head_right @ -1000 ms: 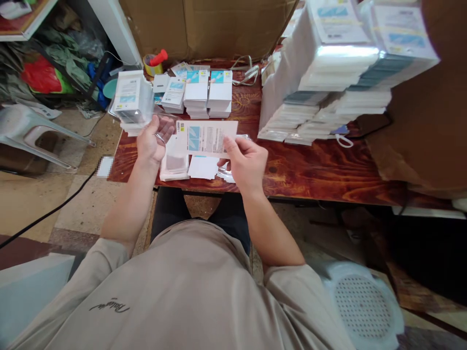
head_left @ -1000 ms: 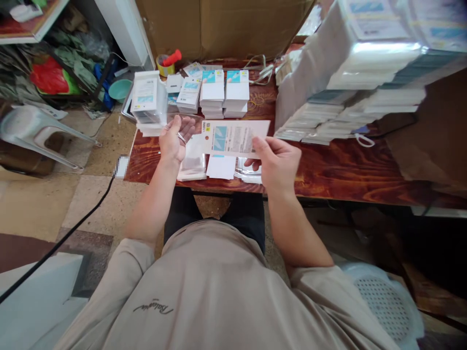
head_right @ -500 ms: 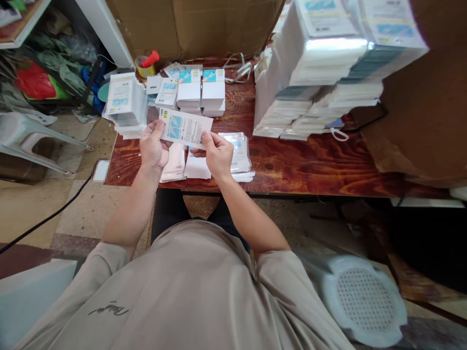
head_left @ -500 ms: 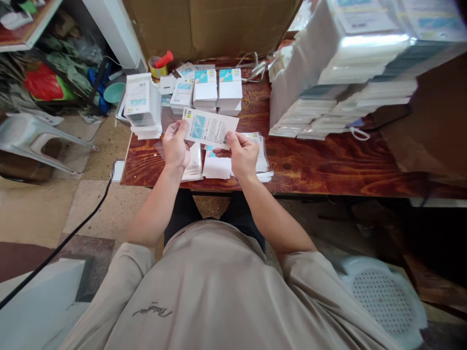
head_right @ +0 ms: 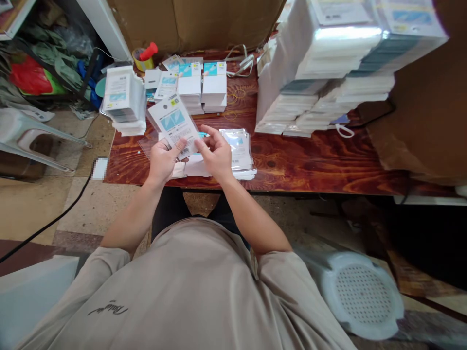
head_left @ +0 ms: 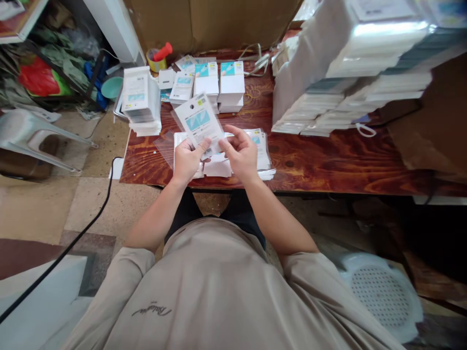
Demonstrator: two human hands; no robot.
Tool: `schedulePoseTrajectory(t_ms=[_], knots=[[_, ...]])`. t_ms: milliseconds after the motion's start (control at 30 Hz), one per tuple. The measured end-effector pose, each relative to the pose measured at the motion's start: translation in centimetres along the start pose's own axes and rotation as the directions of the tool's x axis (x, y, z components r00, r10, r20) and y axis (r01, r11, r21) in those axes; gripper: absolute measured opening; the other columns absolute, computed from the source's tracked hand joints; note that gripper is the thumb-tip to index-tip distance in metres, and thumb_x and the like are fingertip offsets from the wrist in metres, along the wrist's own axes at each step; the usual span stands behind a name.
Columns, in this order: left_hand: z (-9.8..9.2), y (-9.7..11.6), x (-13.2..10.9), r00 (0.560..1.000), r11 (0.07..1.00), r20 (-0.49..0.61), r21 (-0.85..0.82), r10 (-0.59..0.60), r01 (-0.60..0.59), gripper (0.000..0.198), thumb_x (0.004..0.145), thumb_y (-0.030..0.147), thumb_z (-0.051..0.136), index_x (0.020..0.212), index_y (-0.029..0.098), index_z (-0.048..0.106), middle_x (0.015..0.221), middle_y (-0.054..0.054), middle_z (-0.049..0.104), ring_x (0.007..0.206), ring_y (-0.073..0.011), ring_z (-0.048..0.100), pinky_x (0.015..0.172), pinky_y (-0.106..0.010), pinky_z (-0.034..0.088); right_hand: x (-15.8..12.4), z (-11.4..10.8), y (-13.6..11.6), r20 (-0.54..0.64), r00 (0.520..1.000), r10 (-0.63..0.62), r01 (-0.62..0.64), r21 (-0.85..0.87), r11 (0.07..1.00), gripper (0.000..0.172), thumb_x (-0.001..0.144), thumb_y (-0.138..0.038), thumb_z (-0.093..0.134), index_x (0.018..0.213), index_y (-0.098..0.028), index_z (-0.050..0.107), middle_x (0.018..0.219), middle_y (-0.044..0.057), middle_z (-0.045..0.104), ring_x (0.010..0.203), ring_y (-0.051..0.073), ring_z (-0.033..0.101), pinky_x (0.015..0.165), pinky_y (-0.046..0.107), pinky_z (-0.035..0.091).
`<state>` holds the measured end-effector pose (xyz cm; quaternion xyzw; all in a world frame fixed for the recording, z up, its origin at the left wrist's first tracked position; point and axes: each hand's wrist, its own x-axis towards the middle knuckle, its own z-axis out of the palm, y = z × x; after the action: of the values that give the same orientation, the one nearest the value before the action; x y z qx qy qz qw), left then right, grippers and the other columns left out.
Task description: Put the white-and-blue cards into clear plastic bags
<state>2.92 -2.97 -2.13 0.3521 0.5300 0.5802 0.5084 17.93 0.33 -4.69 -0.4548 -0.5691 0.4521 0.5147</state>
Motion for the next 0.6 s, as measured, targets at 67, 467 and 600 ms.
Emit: schedulePoseTrajectory(t_ms=[67,467,600], knots=[[-1.6,0.0,0.8,0.997,0.976,-0.045,0.210,0.069,-0.058,0.042,0.080,0.059,0.082,0.095,0.022,0.071,0.095,-0.007,0.076,0.095,-0.0230,0.073,0.075,-0.031,0.060,-0.1,-2.2,0.4,-0.087,0.996,0.035,-0.035,0.008,0.999,0.045,0.088,-0.053,0.069,0.123,-0.025,0.062,0.086,0.001,0.069,0.068,0.016,0.063,0.061,0.029,0.054],[-9.3,-1.1,5.0,0.979,0.382,-0.198,0.910,0.052,0.163,0.032,0.071,0.041,0.085,0.079,0.022,0.061,0.092,-0.010,0.074,0.090,-0.0292,0.070,0.088,-0.042,0.051,-3.0,-7.8,3.0,-0.305,0.937,-0.172,-0.197,-0.864,0.463,0.025,0.089,-0.033,0.062,0.102,-0.013,0.070,0.121,0.024,0.066,0.118,0.038,0.057,0.099,0.053,0.047],[-9.5,-0.5,5.1,0.986,0.338,-0.162,0.931,0.049,0.136,0.022,0.079,0.037,0.079,0.074,0.021,0.065,0.082,-0.007,0.073,0.081,-0.0246,0.068,0.082,-0.037,0.050,-2.3,-4.7,0.0,0.410,0.893,-0.184,0.444,-0.745,0.497,0.032,0.096,-0.041,0.065,0.113,-0.015,0.075,0.119,0.016,0.072,0.115,0.032,0.062,0.104,0.045,0.048]])
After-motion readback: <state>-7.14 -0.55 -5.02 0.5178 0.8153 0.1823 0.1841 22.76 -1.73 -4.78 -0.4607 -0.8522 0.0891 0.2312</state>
